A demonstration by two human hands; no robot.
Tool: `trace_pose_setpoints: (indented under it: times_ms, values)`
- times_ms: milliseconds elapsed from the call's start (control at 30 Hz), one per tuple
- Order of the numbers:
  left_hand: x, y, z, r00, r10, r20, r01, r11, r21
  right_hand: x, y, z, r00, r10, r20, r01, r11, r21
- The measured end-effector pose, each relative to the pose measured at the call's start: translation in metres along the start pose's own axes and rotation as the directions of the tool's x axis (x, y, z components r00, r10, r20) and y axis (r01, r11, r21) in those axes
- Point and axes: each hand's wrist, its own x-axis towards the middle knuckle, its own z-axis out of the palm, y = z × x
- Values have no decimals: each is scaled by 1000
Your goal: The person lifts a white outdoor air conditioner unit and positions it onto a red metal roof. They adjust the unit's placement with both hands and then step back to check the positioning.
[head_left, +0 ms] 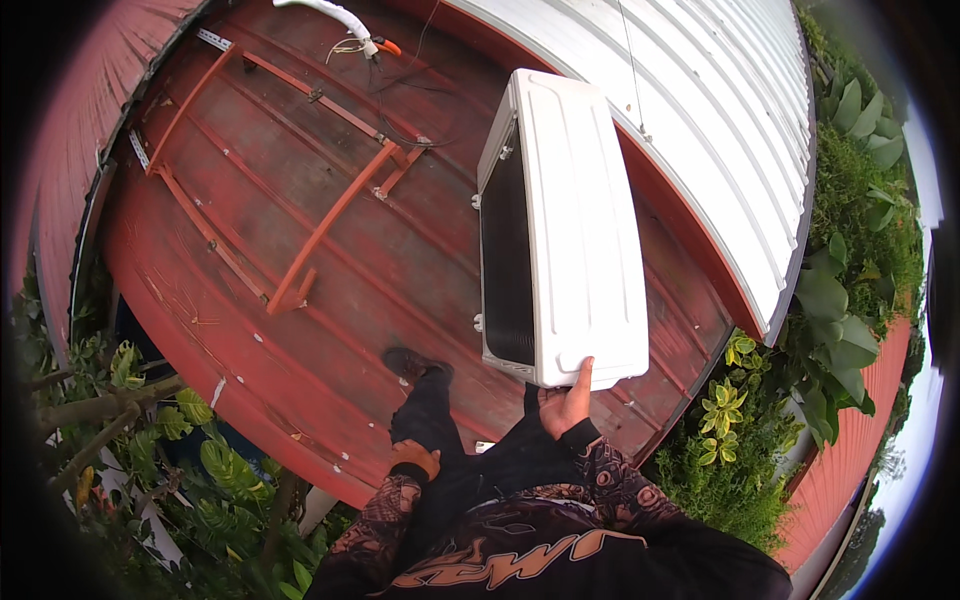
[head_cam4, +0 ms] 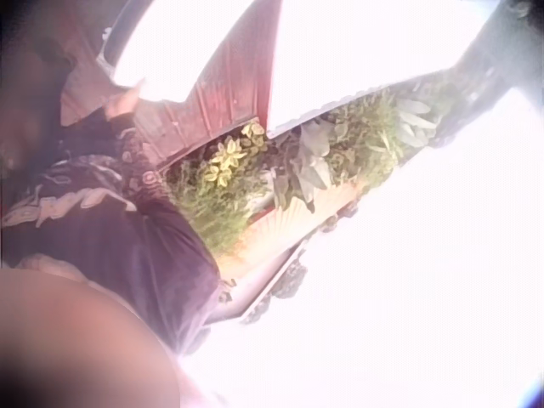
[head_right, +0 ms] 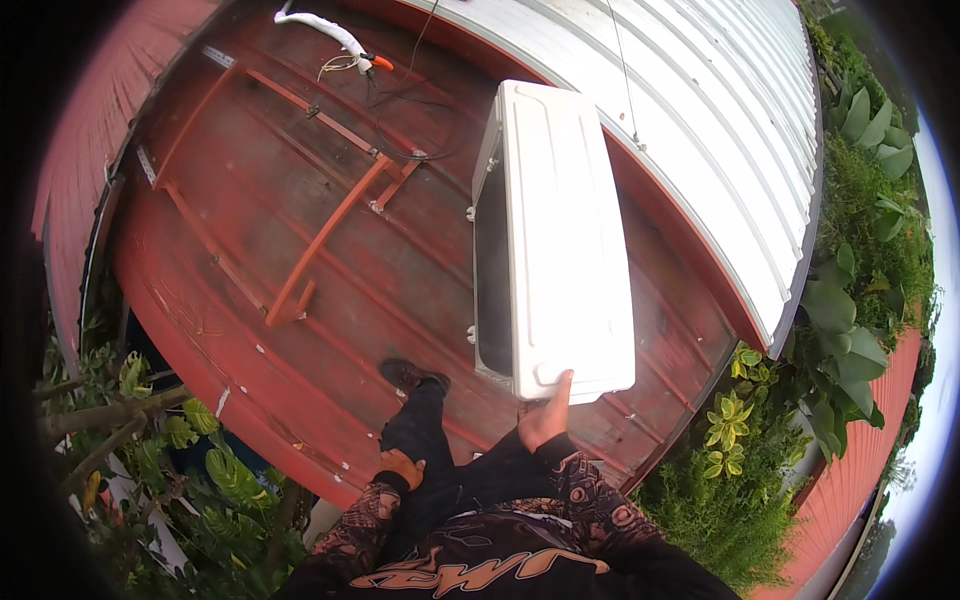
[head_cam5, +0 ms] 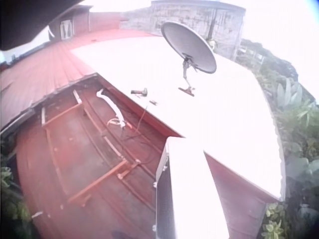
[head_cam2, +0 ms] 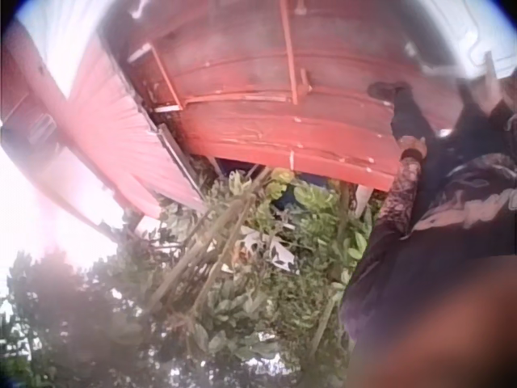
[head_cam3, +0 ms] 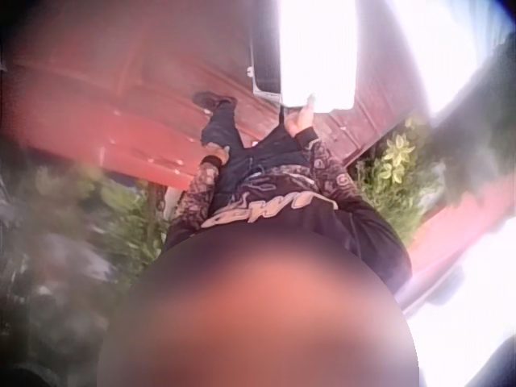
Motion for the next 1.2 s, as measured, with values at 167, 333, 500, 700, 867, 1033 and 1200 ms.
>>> trace_pose_setpoints:
  times_ms: [167,333,500,700,867,1033,1200]
  values:
    - [-1,47,-42,842,457,-287,-537,653,-535,-14,59,8,988,148,34,-152,970,192]
    - [7,117,-62,889,397,-227,-379,361,-852,-26,101,24,972,167,162,-212,925,315]
    - [10,115,-63,933,166,-320,-360,473,-804,-26,121,35,948,165,274,-254,909,331]
    - [45,90,-65,942,211,-261,-333,485,-809,-17,150,31,892,328,312,-416,866,278]
    - [70,90,-63,938,124,-324,-343,481,-807,-2,167,30,798,467,380,-551,821,149]
    - [84,69,-61,947,107,-303,-321,322,-891,5,193,28,746,566,352,-584,809,-65]
    - [91,57,-56,942,98,-320,-329,444,-834,13,210,19,717,579,389,-599,797,-82]
